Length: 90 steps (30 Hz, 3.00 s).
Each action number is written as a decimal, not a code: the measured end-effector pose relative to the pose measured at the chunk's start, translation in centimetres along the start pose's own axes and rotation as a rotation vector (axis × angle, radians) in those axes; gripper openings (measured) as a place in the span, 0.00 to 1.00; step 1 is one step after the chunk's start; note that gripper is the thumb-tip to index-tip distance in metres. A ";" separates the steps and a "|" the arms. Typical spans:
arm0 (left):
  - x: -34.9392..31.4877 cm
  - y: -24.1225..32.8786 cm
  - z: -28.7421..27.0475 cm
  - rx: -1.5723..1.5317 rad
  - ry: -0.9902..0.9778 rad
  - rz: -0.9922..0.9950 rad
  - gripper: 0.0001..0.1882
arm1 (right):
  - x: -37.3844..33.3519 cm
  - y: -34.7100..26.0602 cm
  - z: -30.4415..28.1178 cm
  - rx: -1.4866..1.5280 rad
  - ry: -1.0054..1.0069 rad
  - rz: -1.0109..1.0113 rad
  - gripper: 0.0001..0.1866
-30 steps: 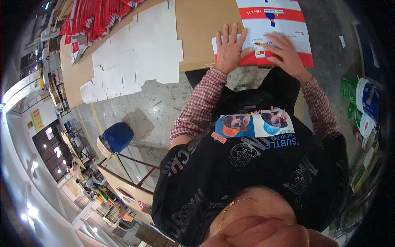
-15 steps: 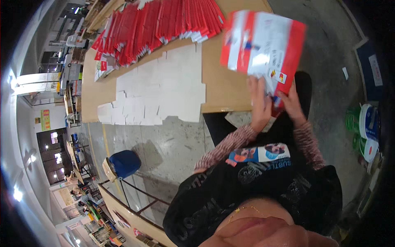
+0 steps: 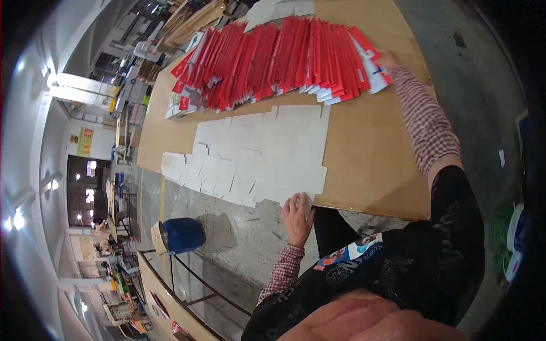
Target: Folding and stacking white and red paper mailers or folders on a large table in a warehouse setting.
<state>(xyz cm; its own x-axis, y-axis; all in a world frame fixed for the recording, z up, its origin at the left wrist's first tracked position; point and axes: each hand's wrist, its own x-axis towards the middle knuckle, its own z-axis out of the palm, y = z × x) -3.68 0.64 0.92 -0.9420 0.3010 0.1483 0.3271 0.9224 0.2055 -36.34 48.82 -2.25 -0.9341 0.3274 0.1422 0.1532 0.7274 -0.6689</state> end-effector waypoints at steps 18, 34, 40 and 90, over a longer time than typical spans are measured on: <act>4.7 18.1 -9.2 -0.360 -0.023 1.003 0.12 | -39.2 -10.0 -15.1 -0.093 -0.134 -0.829 0.19; 7.1 16.2 5.1 -0.811 -0.707 0.256 0.17 | -46.7 2.6 -17.7 0.386 -0.082 0.554 0.24; 2.7 18.4 5.5 -0.268 -0.193 0.656 0.25 | -43.9 -0.4 -12.5 -0.385 0.058 -0.275 0.31; 15.2 6.2 2.7 -0.444 -0.771 0.424 0.20 | -40.6 -4.0 -7.5 -0.527 -0.056 -0.505 0.32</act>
<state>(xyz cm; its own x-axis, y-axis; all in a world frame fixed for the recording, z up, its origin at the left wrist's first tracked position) -16.15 11.62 1.84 -0.4793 0.8068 -0.3454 0.4992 0.5743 0.6488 3.38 37.14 0.08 -0.9449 -0.1457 0.2933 -0.1790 0.9797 -0.0899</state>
